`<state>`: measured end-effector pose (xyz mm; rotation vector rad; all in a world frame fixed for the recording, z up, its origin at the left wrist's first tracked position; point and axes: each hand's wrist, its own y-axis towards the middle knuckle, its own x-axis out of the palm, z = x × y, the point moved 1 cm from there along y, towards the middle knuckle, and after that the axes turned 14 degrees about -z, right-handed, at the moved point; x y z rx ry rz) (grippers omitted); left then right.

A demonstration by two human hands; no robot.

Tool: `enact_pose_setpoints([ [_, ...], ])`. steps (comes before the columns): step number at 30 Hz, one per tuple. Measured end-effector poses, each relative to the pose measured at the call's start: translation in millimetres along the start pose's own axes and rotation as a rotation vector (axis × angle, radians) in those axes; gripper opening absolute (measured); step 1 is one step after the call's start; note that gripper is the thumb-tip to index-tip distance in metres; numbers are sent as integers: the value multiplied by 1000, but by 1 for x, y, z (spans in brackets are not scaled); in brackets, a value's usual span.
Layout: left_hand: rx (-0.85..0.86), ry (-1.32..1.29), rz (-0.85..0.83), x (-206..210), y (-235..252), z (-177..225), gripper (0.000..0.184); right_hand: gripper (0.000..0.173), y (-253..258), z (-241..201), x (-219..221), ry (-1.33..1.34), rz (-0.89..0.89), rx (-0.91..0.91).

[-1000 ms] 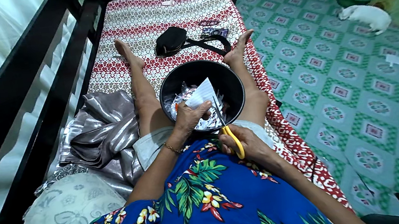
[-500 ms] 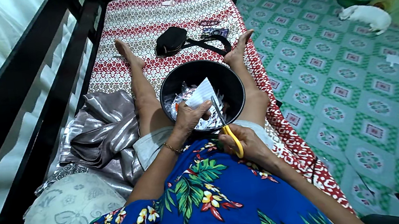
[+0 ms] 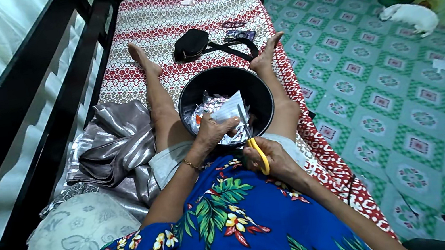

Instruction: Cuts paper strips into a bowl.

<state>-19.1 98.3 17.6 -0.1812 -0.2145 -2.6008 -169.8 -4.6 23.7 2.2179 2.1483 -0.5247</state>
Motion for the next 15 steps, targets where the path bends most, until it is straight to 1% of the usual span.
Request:
enact_pose_setpoints([
  [2,-14,26,-34,-1,-1,0,7,21,1,-3,-1,-19,-17,22],
  [4,-38,19,-33,-1,-1,1,7,23,0,-5,0,-46,7,37],
  [8,-46,-7,-29,0,-2,3,9,18,0,-5,1,-25,29,33],
  [12,-56,1,-78,0,-2,2,8,21,1,-11,-4,-2,-14,43],
  [15,-76,-39,-60,0,-2,4,10,19,2,-12,-3,-11,16,38],
])
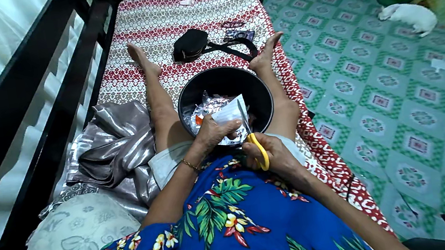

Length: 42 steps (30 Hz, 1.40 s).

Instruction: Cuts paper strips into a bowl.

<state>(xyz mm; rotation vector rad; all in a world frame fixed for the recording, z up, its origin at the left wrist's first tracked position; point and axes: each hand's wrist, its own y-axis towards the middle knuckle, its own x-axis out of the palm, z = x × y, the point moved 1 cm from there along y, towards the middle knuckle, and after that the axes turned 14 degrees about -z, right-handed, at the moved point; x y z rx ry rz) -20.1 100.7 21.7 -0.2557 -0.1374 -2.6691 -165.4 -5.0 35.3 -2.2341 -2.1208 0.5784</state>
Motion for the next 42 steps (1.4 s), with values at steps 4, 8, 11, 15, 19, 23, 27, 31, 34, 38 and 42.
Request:
enact_pose_setpoints([
  [4,-9,20,-18,0,0,-1,12,17,1,3,0,62,-12,-24],
  [8,-9,23,-62,0,0,-2,11,18,3,0,-4,71,-5,-43],
  [11,-33,11,-54,0,-1,0,11,16,3,1,-4,117,25,-54],
  [15,-77,-3,19,0,1,2,9,17,4,6,-6,232,77,-60],
  [19,-47,-64,119,1,4,2,8,17,-1,8,-10,128,5,-41],
  [23,-24,-152,224,2,5,5,10,32,-10,9,-9,-77,-144,-8],
  [27,-17,-162,254,2,6,4,9,37,-14,7,-11,-173,-179,19],
  [31,21,-160,231,2,6,3,10,35,-9,3,-11,-174,-182,49],
  [34,29,-156,209,2,5,2,11,28,-5,2,-8,-140,-149,42],
  [38,31,-148,199,2,5,2,11,27,-4,3,-7,-138,-126,26],
  [42,41,-137,179,1,5,0,10,24,-3,4,-5,-125,-86,14],
])
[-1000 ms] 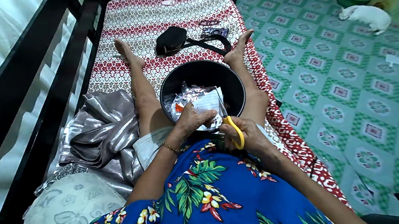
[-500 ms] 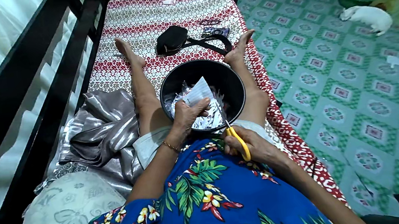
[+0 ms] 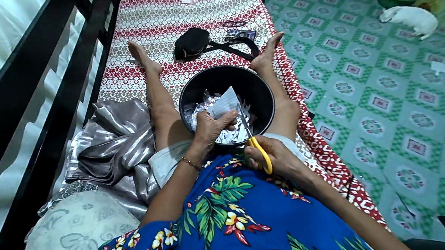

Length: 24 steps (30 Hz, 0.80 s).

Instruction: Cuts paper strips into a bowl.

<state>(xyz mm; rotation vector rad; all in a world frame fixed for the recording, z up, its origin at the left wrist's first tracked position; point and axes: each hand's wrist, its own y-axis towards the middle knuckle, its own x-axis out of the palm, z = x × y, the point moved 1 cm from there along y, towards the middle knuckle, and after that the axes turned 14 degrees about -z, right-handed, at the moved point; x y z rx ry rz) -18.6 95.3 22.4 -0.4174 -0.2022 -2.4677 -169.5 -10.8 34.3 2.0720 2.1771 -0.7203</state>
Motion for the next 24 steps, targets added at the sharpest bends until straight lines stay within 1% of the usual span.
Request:
enact_pose_setpoints([
  [5,-17,-1,10,0,0,1,11,21,1,2,3,48,25,-11],
  [11,-33,0,0,1,-1,3,11,22,0,4,4,6,47,-21],
  [19,-73,1,-1,2,-2,5,9,19,1,4,5,59,89,-40],
  [24,-88,61,-99,0,-3,4,10,20,3,5,4,51,36,-42],
])
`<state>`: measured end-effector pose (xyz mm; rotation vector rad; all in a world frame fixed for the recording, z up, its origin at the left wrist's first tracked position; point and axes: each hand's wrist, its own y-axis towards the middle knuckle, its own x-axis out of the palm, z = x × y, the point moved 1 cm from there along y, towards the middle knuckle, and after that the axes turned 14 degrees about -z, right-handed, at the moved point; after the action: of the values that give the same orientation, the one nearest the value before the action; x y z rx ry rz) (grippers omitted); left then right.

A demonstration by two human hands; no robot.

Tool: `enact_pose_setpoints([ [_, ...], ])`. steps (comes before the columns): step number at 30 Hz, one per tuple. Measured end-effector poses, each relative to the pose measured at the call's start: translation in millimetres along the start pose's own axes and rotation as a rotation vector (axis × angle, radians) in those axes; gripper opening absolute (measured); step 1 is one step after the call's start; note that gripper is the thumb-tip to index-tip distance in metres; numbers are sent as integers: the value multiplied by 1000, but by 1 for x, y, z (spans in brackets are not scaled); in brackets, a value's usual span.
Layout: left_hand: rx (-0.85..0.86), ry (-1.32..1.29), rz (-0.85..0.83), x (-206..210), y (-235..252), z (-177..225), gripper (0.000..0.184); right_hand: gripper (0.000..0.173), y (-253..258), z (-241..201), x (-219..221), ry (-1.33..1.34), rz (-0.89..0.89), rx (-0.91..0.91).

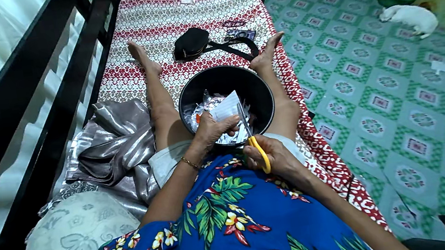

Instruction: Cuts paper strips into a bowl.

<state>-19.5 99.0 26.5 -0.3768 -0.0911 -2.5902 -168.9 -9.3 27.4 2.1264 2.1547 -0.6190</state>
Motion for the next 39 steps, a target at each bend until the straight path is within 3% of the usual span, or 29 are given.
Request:
enact_pose_setpoints([
  [12,78,14,36,-3,2,-5,6,17,-1,-1,0,35,104,-4],
  [21,70,33,-46,-5,2,-7,9,23,0,-1,-5,50,-1,35],
  [39,65,94,-64,-5,-1,-4,11,22,0,-4,-5,38,35,49],
])
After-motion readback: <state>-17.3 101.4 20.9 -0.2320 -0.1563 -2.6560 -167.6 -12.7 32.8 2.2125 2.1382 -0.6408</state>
